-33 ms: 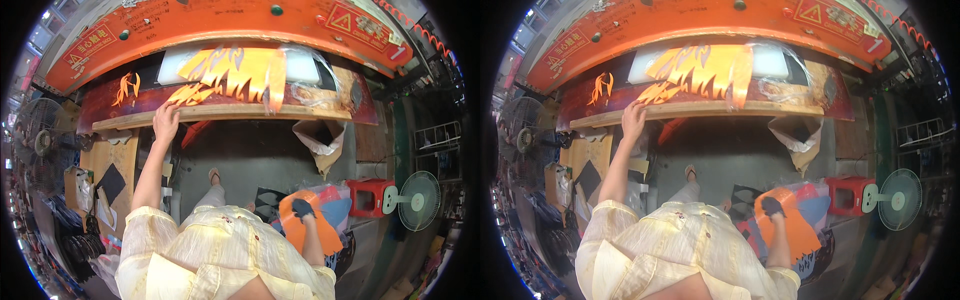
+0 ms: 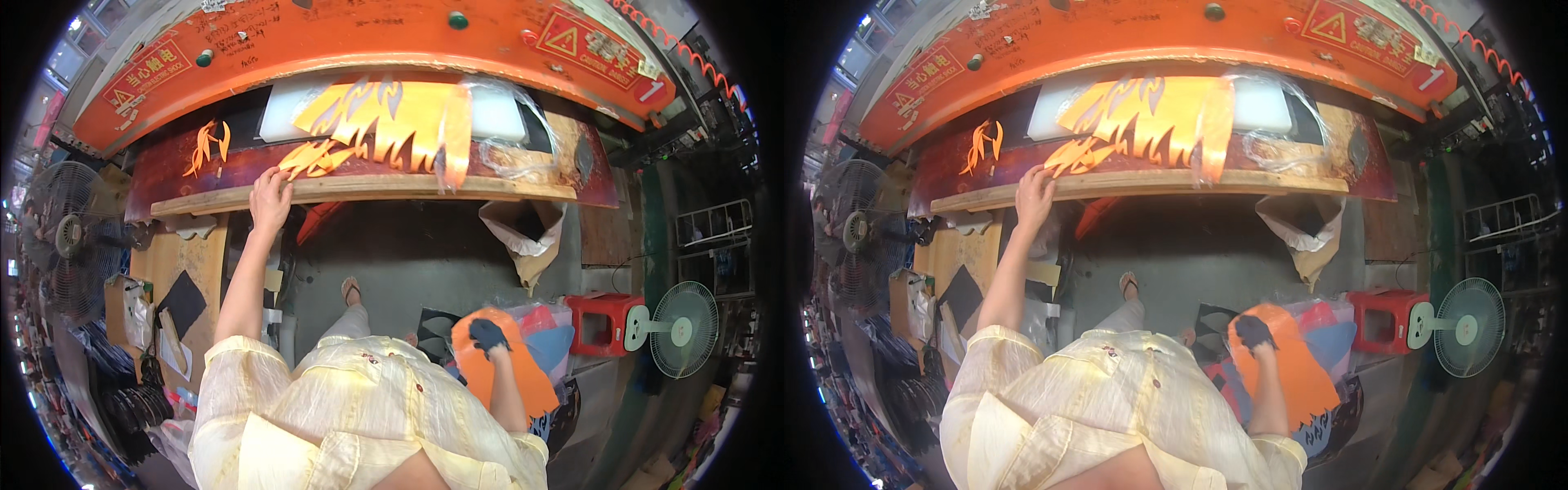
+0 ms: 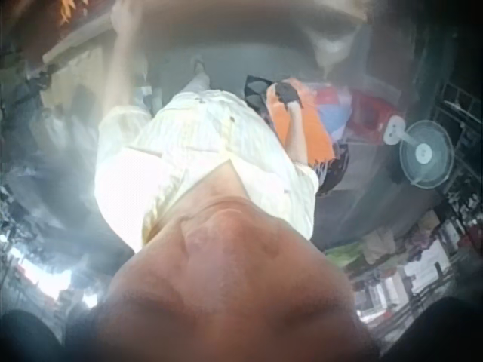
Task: The person uses a cutting tool to cut flame-shaped designs from an orange vinyl sheet on a workbench. They then use scissors to trim the cutouts and peel away the backing film. The finished pieces are gathered and placed into a plastic bag.
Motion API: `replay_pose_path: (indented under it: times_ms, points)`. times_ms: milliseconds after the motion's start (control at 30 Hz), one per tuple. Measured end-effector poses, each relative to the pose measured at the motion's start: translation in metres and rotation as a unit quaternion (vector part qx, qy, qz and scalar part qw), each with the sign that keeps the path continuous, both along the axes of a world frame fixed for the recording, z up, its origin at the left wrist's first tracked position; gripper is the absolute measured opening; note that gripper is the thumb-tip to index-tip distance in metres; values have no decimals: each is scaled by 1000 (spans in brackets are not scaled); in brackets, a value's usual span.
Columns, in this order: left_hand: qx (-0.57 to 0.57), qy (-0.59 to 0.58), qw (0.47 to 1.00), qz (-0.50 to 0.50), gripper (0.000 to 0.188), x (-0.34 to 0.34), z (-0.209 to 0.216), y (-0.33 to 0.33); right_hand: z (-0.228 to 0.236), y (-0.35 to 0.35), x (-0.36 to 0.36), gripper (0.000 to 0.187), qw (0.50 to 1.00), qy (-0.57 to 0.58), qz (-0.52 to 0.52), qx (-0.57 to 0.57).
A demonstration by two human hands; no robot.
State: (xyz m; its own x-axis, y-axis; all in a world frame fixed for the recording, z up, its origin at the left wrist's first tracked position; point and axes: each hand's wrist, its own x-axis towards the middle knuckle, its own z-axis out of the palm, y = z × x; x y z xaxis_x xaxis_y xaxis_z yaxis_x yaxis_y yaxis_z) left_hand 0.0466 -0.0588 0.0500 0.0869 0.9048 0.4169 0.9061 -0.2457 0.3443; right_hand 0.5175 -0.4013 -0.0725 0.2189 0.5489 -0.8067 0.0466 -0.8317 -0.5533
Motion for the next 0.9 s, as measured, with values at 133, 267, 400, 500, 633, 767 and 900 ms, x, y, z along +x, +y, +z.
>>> replay_pose_path:
  times_ms: [133,267,400,500,633,767,900]
  points:
    - [-33,-2,999,-24,29,-53,-10,71,61,135,-116,26,980,-35,86,175]
    - [-43,52,998,-8,22,-74,-20,103,122,257,-188,28,950,-69,166,256]
    - [-32,25,999,-24,21,-88,-19,123,181,349,-224,23,879,-259,96,390]
    - [-78,12,997,-19,21,-91,-14,129,204,398,-214,28,843,-269,-74,460]
    - [-113,-24,993,-14,21,-89,-13,126,196,446,-173,64,840,-430,-60,324]
    - [-124,-50,991,7,17,-79,-15,118,181,488,-147,95,862,-457,13,219]
    - [-140,-146,978,47,12,-52,-5,114,194,522,-105,87,845,-512,92,122]
